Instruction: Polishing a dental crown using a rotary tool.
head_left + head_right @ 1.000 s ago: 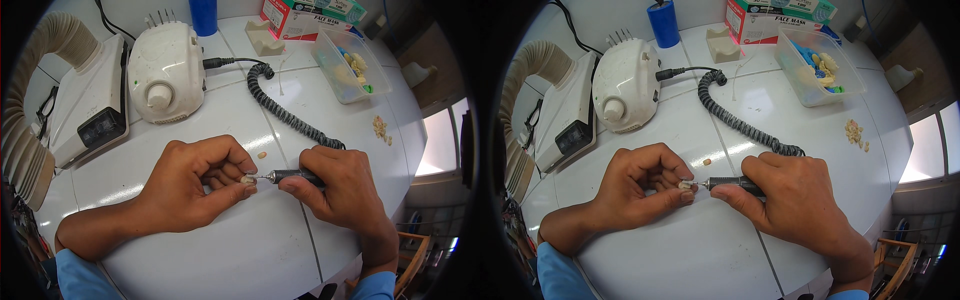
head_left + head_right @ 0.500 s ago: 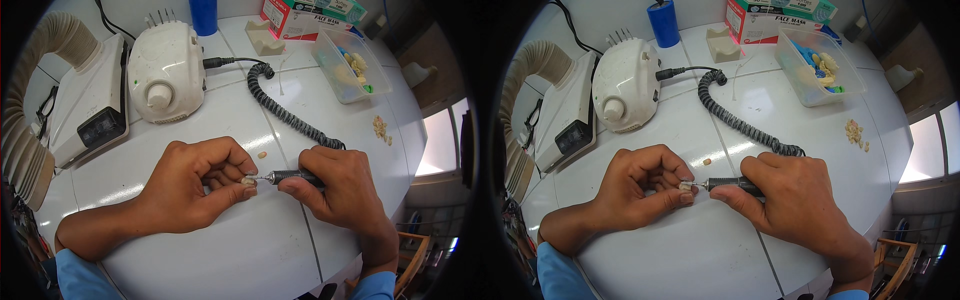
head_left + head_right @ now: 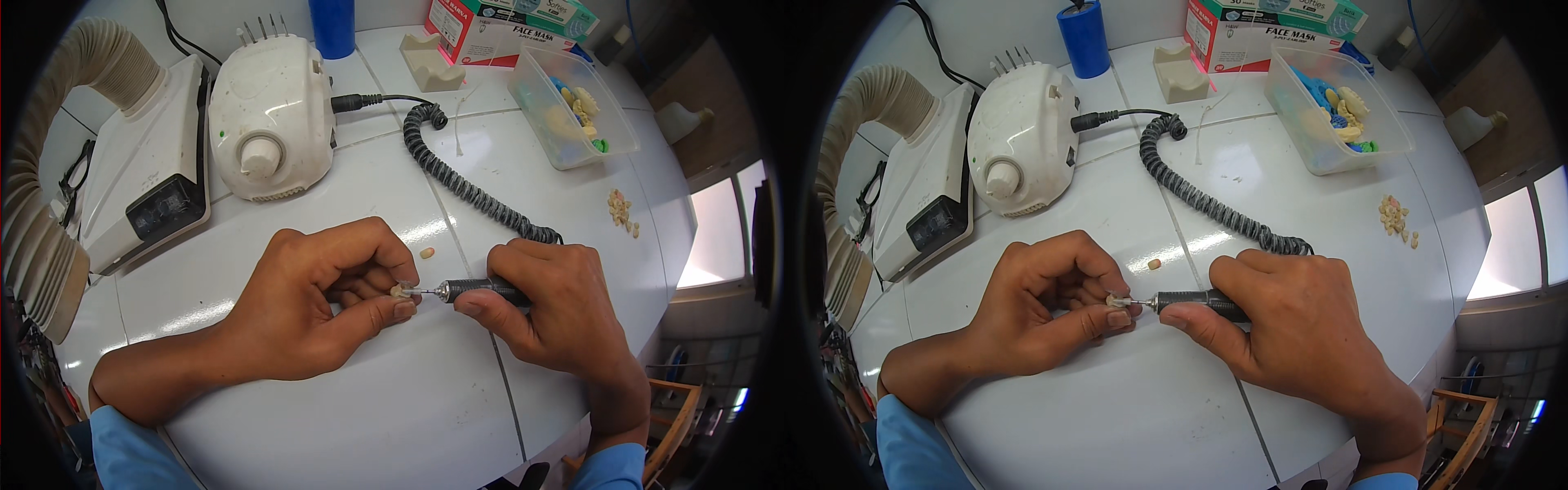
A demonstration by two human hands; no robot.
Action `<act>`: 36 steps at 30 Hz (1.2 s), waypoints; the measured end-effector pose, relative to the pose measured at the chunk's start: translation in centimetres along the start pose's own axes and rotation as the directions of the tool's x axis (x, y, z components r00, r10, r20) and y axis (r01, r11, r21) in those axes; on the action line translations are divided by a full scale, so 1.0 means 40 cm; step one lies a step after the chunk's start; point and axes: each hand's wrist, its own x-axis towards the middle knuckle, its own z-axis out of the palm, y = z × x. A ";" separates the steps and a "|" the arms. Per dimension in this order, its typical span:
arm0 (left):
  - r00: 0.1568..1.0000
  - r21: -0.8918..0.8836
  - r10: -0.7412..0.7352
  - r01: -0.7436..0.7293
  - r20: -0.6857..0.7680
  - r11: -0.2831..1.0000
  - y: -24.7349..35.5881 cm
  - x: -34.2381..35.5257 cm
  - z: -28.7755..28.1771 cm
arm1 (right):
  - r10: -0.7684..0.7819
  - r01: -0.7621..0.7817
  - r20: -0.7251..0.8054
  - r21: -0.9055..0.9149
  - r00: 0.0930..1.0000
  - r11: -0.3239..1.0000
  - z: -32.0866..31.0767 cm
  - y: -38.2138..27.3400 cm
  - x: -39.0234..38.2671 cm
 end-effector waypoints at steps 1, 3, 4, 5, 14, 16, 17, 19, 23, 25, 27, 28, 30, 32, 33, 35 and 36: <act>1.000 -0.025 -0.021 0.021 -0.006 0.999 0.000 -0.001 0.001 | 0.004 -0.003 -0.010 0.009 1.000 1.000 0.001 0.000 0.000; 0.999 -0.051 -0.043 0.042 -0.011 0.998 -0.001 -0.001 0.000 | 0.002 -0.002 -0.003 0.005 1.000 1.000 -0.002 -0.001 0.001; 0.999 -0.035 -0.039 0.039 0.001 0.999 -0.002 -0.001 -0.002 | 0.000 0.000 0.005 0.000 1.000 1.000 -0.002 -0.002 0.001; 0.999 -0.019 -0.036 0.036 0.014 0.999 -0.002 -0.001 -0.003 | 0.000 0.000 0.005 0.000 1.000 1.000 -0.002 -0.001 0.001; 0.997 -0.015 -0.074 0.075 0.011 0.997 0.005 -0.002 0.000 | -0.010 0.010 0.006 -0.003 1.000 1.000 0.000 0.000 -0.001; 0.996 -0.027 -0.088 0.088 0.010 0.996 0.007 -0.002 0.001 | -0.030 0.030 0.003 -0.016 1.000 0.999 0.002 0.000 0.000; 0.995 -0.038 -0.101 0.101 0.008 0.994 0.007 -0.002 0.001 | -0.029 0.030 0.003 -0.016 1.000 0.999 0.003 0.001 -0.001; 0.996 -0.042 -0.093 0.093 0.004 0.995 0.006 -0.002 0.003 | -0.012 0.012 -0.013 -0.011 1.000 1.000 0.005 0.003 -0.002; 0.996 -0.031 -0.088 0.088 0.009 0.996 0.007 -0.002 0.000 | -0.028 0.028 0.002 -0.032 1.000 0.999 0.003 -0.003 0.001; 0.996 -0.051 -0.089 0.089 0.004 0.995 0.004 -0.004 0.002 | 0.023 -0.023 0.007 0.043 1.000 0.999 0.000 -0.008 0.000; 0.996 -0.071 -0.090 0.090 -0.002 0.993 0.003 -0.005 0.002 | 0.038 -0.038 -0.003 0.073 0.999 0.997 0.001 -0.006 0.002; 0.996 -0.072 -0.087 0.087 -0.001 0.994 0.003 -0.004 0.003 | 0.054 -0.053 -0.013 0.103 0.998 0.993 0.002 -0.005 0.003; 0.996 -0.073 -0.084 0.084 -0.001 0.994 0.003 -0.003 0.005 | 0.036 -0.035 -0.006 0.075 0.999 0.997 -0.001 0.004 0.000; 0.998 -0.062 -0.070 0.069 -0.003 0.996 0.003 -0.003 0.006 | 0.017 -0.017 0.002 0.048 1.000 0.999 -0.003 0.006 0.000; 0.998 -0.062 -0.070 0.070 -0.003 0.996 0.004 -0.003 0.005 | 0.010 -0.010 0.010 0.033 1.000 0.999 -0.005 0.005 0.001; 0.997 -0.054 -0.074 0.074 -0.008 0.996 0.007 -0.003 0.003 | 0.004 -0.004 0.018 0.018 1.000 1.000 -0.004 0.003 0.001; 0.997 -0.054 -0.075 0.074 -0.007 0.996 0.006 -0.004 0.003 | -0.004 0.004 0.020 0.000 1.000 1.000 -0.002 0.002 0.001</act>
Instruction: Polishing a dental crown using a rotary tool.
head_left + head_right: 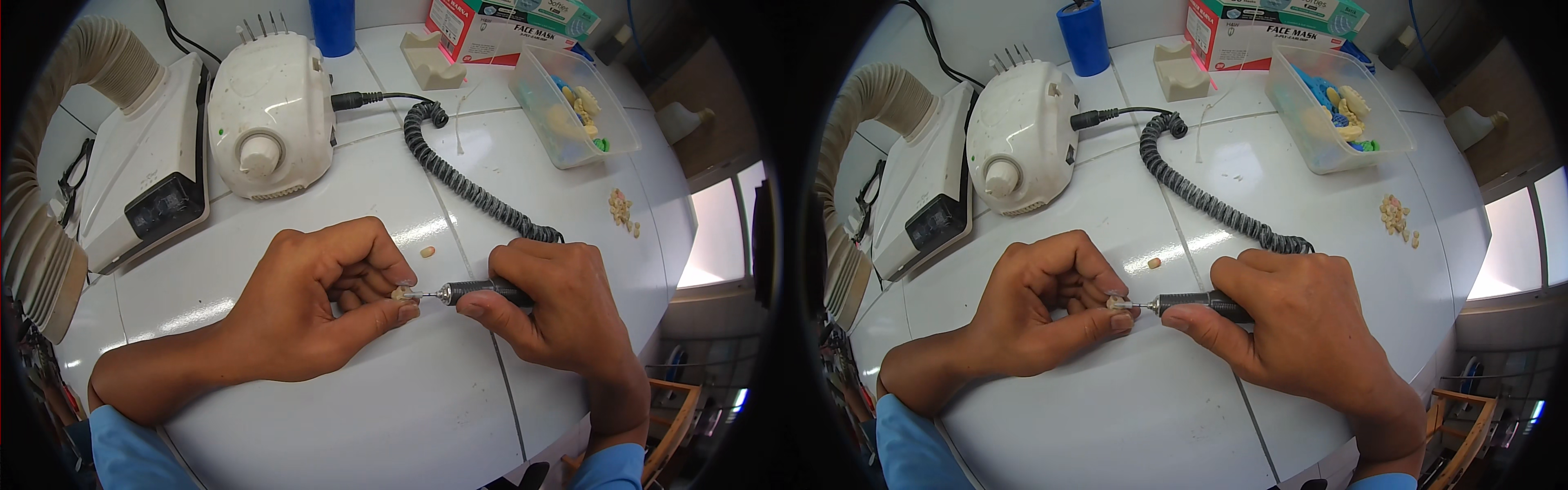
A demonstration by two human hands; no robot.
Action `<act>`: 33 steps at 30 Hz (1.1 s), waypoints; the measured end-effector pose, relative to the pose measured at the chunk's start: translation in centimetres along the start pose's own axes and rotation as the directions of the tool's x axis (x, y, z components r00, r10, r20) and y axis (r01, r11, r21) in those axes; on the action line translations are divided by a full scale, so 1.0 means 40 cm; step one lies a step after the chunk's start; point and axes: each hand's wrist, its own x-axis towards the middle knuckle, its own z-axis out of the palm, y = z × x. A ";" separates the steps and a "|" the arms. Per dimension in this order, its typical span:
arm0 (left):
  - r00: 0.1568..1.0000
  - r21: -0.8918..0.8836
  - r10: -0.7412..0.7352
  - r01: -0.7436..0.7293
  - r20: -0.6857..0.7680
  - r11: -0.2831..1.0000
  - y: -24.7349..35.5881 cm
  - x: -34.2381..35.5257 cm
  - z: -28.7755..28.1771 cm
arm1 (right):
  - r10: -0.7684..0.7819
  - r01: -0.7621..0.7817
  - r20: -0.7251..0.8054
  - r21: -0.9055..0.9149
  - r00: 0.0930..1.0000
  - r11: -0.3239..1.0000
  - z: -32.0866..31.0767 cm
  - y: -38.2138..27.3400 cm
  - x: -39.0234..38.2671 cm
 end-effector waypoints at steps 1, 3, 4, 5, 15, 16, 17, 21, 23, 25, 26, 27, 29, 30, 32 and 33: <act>1.000 0.011 0.014 -0.014 -0.001 1.000 -0.001 0.000 0.000 | -0.007 0.007 0.002 -0.020 1.000 1.000 0.001 -0.001 0.000; 1.000 0.023 0.028 -0.028 -0.001 0.999 0.000 0.000 0.002 | -0.012 0.012 -0.012 -0.025 1.000 1.000 0.004 -0.003 -0.001; 1.000 0.022 0.021 -0.021 -0.008 1.000 0.002 0.001 0.003 | -0.017 0.016 -0.025 -0.031 1.000 0.999 0.006 -0.004 -0.001; 1.000 0.020 0.013 -0.013 -0.015 1.000 0.002 0.001 0.003 | -0.016 0.015 -0.026 -0.031 1.000 0.999 0.006 -0.002 -0.002; 1.000 0.004 0.006 -0.006 -0.010 1.000 -0.002 0.002 0.002 | 0.013 -0.013 -0.008 0.005 1.000 1.000 0.003 -0.006 -0.001; 1.000 0.008 0.008 -0.008 -0.009 1.000 -0.002 0.001 0.002 | 0.040 -0.041 0.017 0.036 0.999 0.999 0.001 -0.008 -0.001; 1.000 0.011 0.009 -0.009 -0.008 1.000 -0.003 0.001 0.002 | 0.039 -0.040 0.017 0.036 0.999 0.999 0.002 -0.005 -0.001; 1.000 0.003 0.019 -0.019 -0.003 1.000 -0.001 0.000 0.001 | -0.003 0.003 -0.013 0.000 1.000 1.000 0.004 0.001 0.000; 1.000 0.022 0.027 -0.027 0.005 0.999 0.001 0.000 0.000 | -0.007 0.007 -0.012 -0.014 1.000 1.000 0.003 -0.001 0.000; 1.000 0.015 0.025 -0.025 0.005 1.000 -0.003 0.001 0.000 | -0.015 0.014 -0.017 -0.019 1.000 1.000 0.004 0.000 0.000; 1.000 0.007 0.022 -0.022 0.006 1.000 -0.006 0.003 0.000 | -0.011 0.011 -0.016 -0.020 1.000 1.000 0.005 0.001 0.000; 1.000 0.005 0.023 -0.023 0.009 1.000 -0.007 0.005 0.000 | -0.013 0.012 -0.018 -0.026 1.000 1.000 0.006 0.001 0.000; 1.000 0.008 0.009 -0.009 0.005 1.000 -0.004 0.000 -0.001 | -0.023 0.022 -0.023 -0.029 0.999 0.999 0.006 -0.002 0.000; 1.000 0.009 0.009 -0.009 0.003 1.000 -0.002 -0.001 0.000 | -0.002 0.002 -0.017 0.002 1.000 1.000 0.005 -0.005 -0.001; 1.000 0.011 0.007 -0.007 0.000 1.000 0.000 -0.001 0.001 | 0.021 -0.021 -0.009 0.032 1.000 0.999 0.004 -0.007 -0.002; 1.000 0.011 0.007 -0.007 0.000 1.000 -0.001 -0.001 0.001 | 0.019 -0.018 -0.007 0.030 1.000 0.999 0.004 -0.008 -0.001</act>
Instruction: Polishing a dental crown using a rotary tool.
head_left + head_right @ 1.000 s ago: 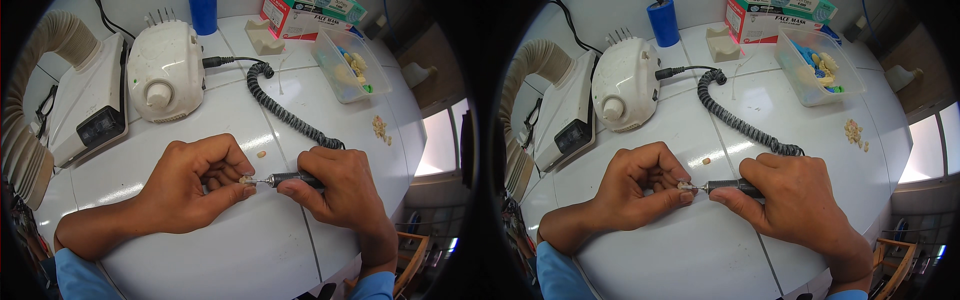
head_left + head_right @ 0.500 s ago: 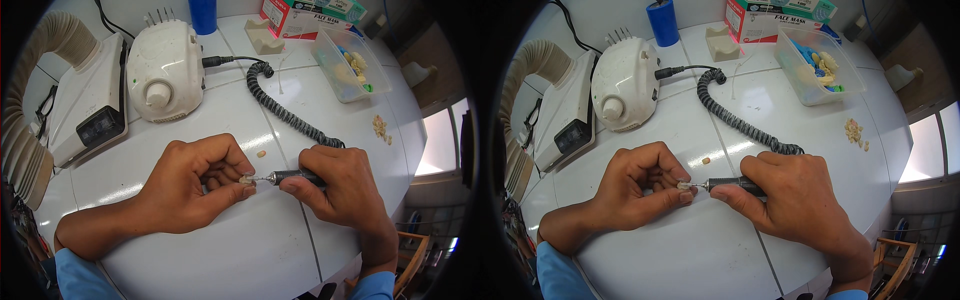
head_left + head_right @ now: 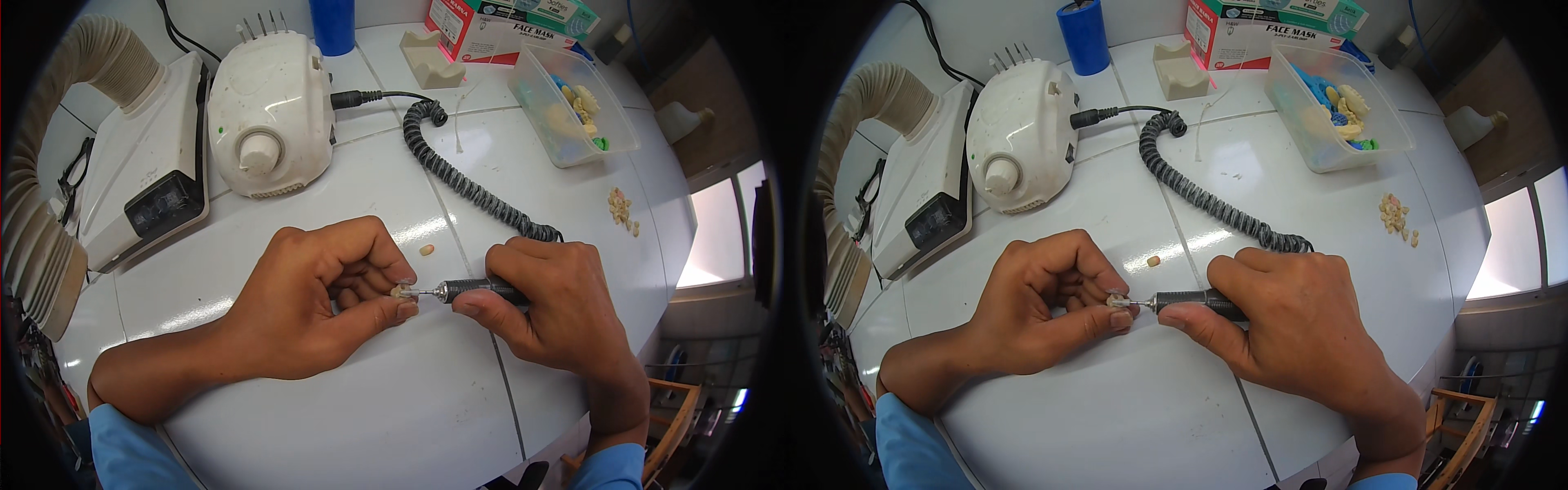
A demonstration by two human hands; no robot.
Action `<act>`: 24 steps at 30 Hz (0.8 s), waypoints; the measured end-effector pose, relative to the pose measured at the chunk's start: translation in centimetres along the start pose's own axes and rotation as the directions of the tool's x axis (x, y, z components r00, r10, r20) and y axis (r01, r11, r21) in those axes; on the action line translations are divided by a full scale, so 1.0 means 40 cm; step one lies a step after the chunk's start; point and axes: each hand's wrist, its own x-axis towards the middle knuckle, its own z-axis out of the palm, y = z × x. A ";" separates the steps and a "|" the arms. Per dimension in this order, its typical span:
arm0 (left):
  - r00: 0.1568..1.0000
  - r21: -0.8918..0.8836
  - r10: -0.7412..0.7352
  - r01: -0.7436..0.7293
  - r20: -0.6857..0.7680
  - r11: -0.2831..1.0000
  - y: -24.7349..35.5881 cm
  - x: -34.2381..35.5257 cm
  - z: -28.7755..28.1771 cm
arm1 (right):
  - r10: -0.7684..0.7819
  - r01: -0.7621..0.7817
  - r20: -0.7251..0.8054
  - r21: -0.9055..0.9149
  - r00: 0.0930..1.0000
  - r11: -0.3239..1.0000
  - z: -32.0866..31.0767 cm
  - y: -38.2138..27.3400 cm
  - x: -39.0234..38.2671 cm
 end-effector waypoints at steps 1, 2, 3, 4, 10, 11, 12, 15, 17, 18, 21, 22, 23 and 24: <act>1.000 -0.006 0.000 0.000 -0.002 1.000 -0.002 0.001 0.000 | -0.001 0.001 0.002 -0.002 1.000 1.000 -0.001 0.000 0.000; 1.000 -0.012 -0.001 0.001 -0.004 1.000 -0.003 0.001 0.000 | 0.000 0.000 0.002 -0.003 1.000 1.000 -0.001 0.000 0.001; 1.000 -0.013 0.000 0.000 -0.003 1.000 -0.003 0.002 0.000 | 0.012 -0.012 -0.002 0.024 1.000 1.000 -0.002 0.001 0.001; 1.000 -0.013 -0.001 0.001 -0.003 1.000 -0.001 0.001 0.000 | 0.024 -0.024 -0.004 0.053 1.000 0.998 -0.002 0.002 0.001; 1.000 0.001 0.002 -0.002 -0.003 1.000 0.000 0.001 0.000 | -0.025 0.025 -0.002 -0.045 1.000 0.999 0.000 0.007 0.000; 1.000 0.000 0.004 -0.004 -0.005 1.000 0.000 0.002 0.000 | -0.024 0.023 -0.003 -0.045 1.000 0.999 0.000 0.008 0.000; 1.000 0.000 0.004 -0.004 -0.004 1.000 0.000 0.002 0.000 | -0.030 0.030 -0.006 -0.049 1.000 0.998 0.002 0.010 0.000; 1.000 0.012 0.001 -0.001 -0.004 1.000 -0.001 0.001 -0.002 | -0.041 0.040 -0.010 -0.046 0.999 0.998 0.003 0.012 0.001; 1.000 0.017 -0.001 0.001 0.001 1.000 0.000 0.002 -0.002 | -0.041 0.041 -0.012 -0.043 0.999 0.998 0.002 0.012 0.000; 1.000 0.017 -0.001 0.001 0.001 1.000 0.000 0.002 -0.001 | -0.042 0.041 -0.013 -0.048 0.999 0.998 0.003 0.011 -0.001; 1.000 0.019 0.015 -0.015 -0.011 1.000 0.001 0.001 0.001 | -0.040 0.040 -0.015 -0.052 0.999 0.998 0.002 0.011 0.000; 1.000 0.019 0.016 -0.015 -0.009 1.000 -0.002 0.002 0.001 | -0.034 0.034 -0.013 -0.051 0.999 0.998 0.002 0.011 0.000; 1.000 0.019 0.016 -0.016 -0.007 1.000 -0.003 0.002 0.000 | -0.033 0.032 -0.012 -0.051 0.999 0.998 0.003 0.012 0.000; 1.000 0.018 0.016 -0.016 -0.006 1.000 -0.004 0.003 0.001 | -0.039 0.038 -0.020 -0.053 0.999 0.998 0.004 0.011 0.000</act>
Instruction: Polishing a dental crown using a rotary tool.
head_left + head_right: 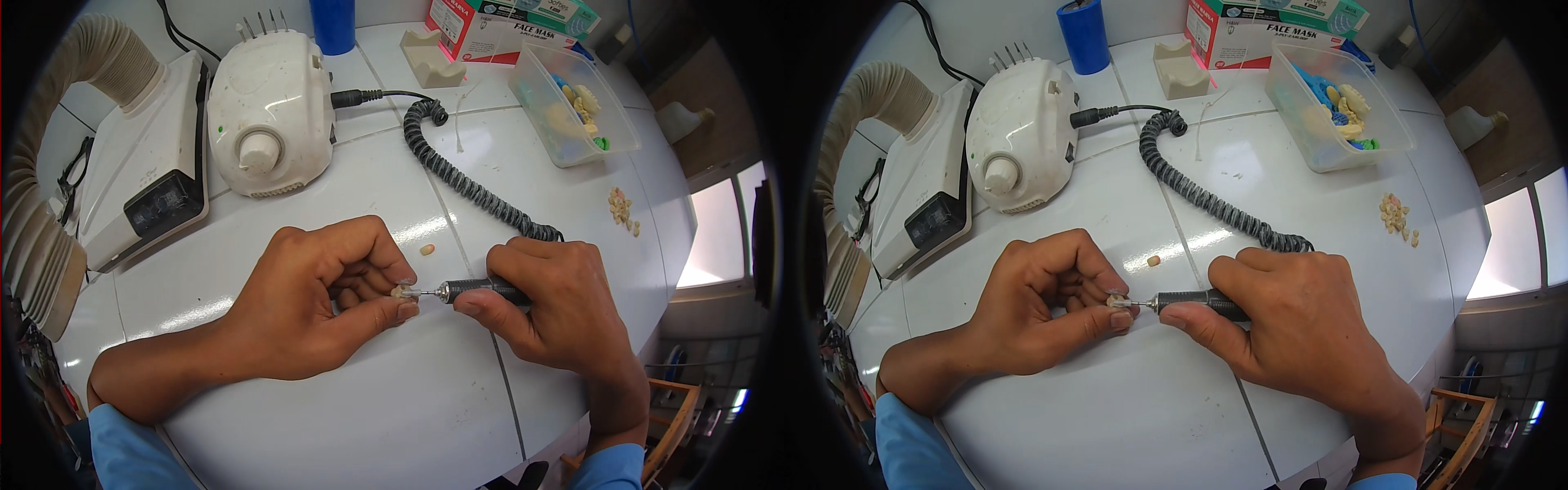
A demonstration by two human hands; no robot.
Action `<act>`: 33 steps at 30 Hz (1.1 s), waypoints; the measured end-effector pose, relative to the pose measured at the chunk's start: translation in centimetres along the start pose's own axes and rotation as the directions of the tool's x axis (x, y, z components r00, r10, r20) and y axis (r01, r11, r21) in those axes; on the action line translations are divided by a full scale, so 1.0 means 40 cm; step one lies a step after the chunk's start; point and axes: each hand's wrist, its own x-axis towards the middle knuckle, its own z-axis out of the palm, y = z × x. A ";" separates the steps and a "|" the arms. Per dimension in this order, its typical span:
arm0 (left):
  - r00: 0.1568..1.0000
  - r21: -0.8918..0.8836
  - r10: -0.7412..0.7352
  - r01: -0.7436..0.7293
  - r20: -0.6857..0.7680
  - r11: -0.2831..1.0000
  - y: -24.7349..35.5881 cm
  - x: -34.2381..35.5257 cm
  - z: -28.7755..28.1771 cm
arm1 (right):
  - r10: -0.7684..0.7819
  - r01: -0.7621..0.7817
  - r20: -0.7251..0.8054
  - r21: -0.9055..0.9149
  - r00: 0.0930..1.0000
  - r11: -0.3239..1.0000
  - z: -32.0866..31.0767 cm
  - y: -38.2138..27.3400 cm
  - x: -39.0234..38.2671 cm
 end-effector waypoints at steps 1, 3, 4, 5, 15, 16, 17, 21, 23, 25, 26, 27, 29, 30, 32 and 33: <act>1.000 -0.005 0.000 -0.001 -0.006 1.000 0.001 0.000 0.001 | -0.009 0.009 -0.009 0.000 1.000 1.000 0.001 -0.001 0.000; 1.000 -0.010 0.000 0.000 -0.012 1.000 0.002 -0.001 0.003 | -0.010 0.010 -0.009 -0.007 1.000 1.000 0.006 -0.003 0.001; 1.000 0.008 0.009 -0.009 -0.009 1.000 0.003 -0.001 0.002 | -0.009 0.008 -0.010 -0.017 1.000 1.000 0.007 -0.004 0.001; 1.000 0.025 0.017 -0.017 -0.006 1.000 0.003 -0.001 0.002 | -0.008 0.008 -0.010 -0.018 1.000 1.000 0.006 -0.005 0.001; 1.000 0.036 0.019 -0.018 -0.020 0.999 -0.001 0.001 0.004 | -0.012 0.011 -0.013 -0.039 1.000 0.999 0.013 -0.010 0.001; 1.000 0.038 0.020 -0.019 -0.019 0.999 0.000 0.000 0.004 | -0.020 0.019 -0.024 -0.041 1.000 0.999 0.013 -0.010 0.001; 1.000 0.039 0.021 -0.020 -0.018 0.999 0.001 0.000 0.004 | -0.021 0.020 -0.025 -0.042 0.999 0.999 0.013 -0.011 0.000; 1.000 0.011 0.002 -0.002 -0.018 1.000 0.003 0.001 0.004 | -0.031 0.029 -0.039 -0.044 0.999 0.999 0.014 -0.011 0.001; 1.000 0.021 0.016 -0.016 -0.016 1.000 0.003 0.000 0.004 | -0.032 0.031 -0.040 -0.041 0.999 0.999 0.012 -0.012 0.002; 1.000 0.023 0.012 -0.012 -0.012 1.000 0.004 -0.001 0.003 | -0.022 0.021 -0.021 -0.032 1.000 0.999 0.010 -0.011 0.002; 1.000 0.025 0.008 -0.008 -0.006 1.000 0.004 -0.001 0.002 | -0.023 0.022 -0.021 -0.032 1.000 0.999 0.009 -0.011 0.002; 1.000 0.025 0.008 -0.008 -0.008 1.000 0.005 -0.002 0.000 | -0.018 0.018 -0.013 -0.028 1.000 0.999 0.007 -0.011 0.002; 1.000 0.035 0.025 -0.025 0.012 0.999 0.002 0.002 -0.001 | -0.006 0.006 -0.002 -0.029 1.000 1.000 0.005 -0.010 0.001; 1.000 0.032 0.026 -0.027 0.014 0.999 0.000 0.004 -0.001 | -0.001 0.001 -0.003 -0.025 1.000 1.000 0.005 -0.009 0.000; 1.000 0.017 0.009 -0.009 0.008 1.000 0.003 0.000 0.000 | -0.005 0.005 -0.008 -0.017 1.000 1.000 0.003 -0.009 0.000; 1.000 0.018 0.009 -0.009 0.005 1.000 0.005 -0.002 -0.002 | -0.005 0.005 -0.004 -0.012 1.000 1.000 0.002 -0.009 0.000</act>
